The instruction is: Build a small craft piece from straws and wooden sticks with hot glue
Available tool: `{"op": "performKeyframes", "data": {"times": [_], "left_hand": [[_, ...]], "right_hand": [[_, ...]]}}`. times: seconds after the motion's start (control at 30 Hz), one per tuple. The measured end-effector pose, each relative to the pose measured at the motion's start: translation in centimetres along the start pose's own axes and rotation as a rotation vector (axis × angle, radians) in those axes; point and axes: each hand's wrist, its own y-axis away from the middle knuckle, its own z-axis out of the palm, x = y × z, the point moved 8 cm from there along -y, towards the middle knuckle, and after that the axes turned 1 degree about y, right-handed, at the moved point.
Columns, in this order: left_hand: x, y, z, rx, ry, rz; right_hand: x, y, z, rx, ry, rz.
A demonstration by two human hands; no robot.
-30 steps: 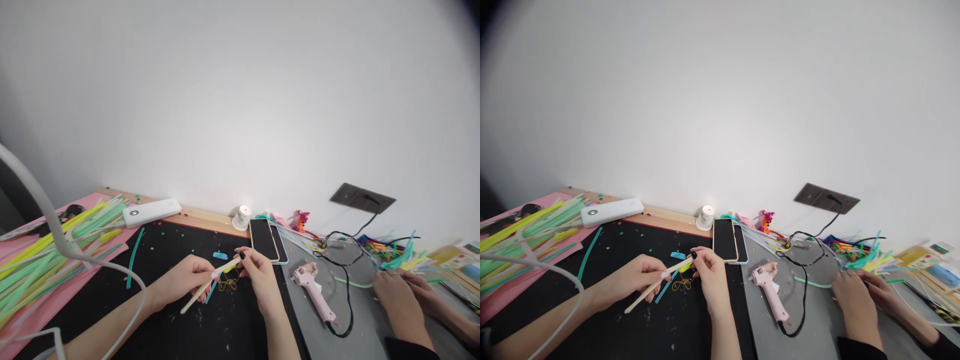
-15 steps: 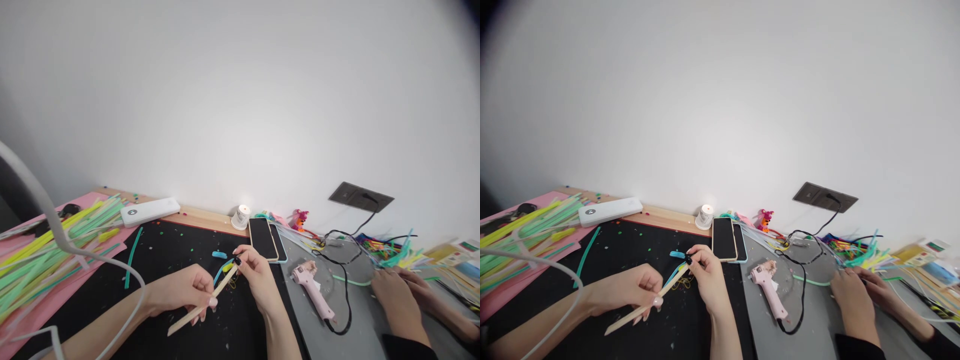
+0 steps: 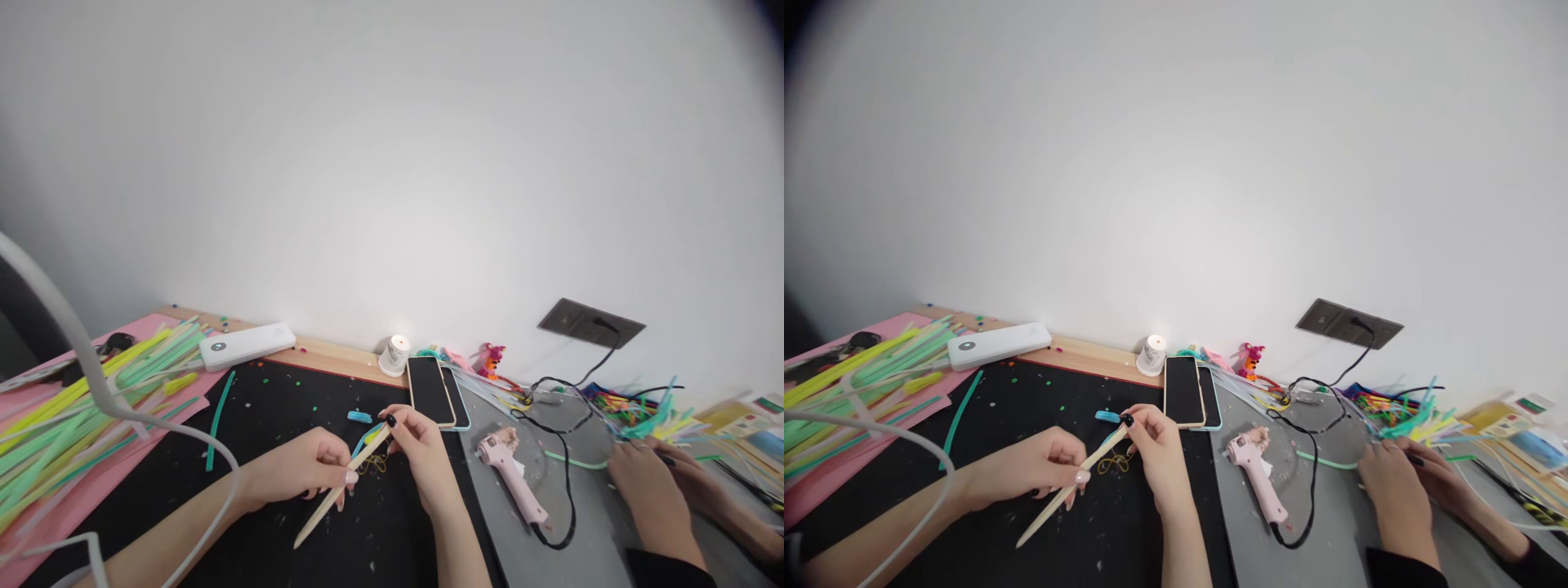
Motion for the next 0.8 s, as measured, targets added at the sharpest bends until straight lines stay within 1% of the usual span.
{"op": "performKeyframes", "data": {"times": [0.1, 0.3, 0.47, 0.7, 0.8], "left_hand": [[0.0, 0.1, -0.1, 0.006, 0.010, -0.011], [0.1, 0.1, 0.1, -0.029, 0.035, -0.007], [0.2, 0.1, -0.2, -0.011, 0.029, -0.010], [0.5, 0.1, -0.3, 0.004, 0.032, -0.001], [0.4, 0.1, -0.3, 0.004, 0.032, -0.008]], "right_hand": [[0.2, 0.0, 0.0, -0.002, 0.007, 0.004], [0.3, 0.0, 0.2, -0.016, -0.009, 0.025], [0.8, -0.1, 0.0, -0.027, -0.123, 0.054], [1.4, -0.3, -0.7, 0.031, -0.126, 0.054], [1.3, -0.4, -1.2, 0.093, -0.117, 0.051]]}}
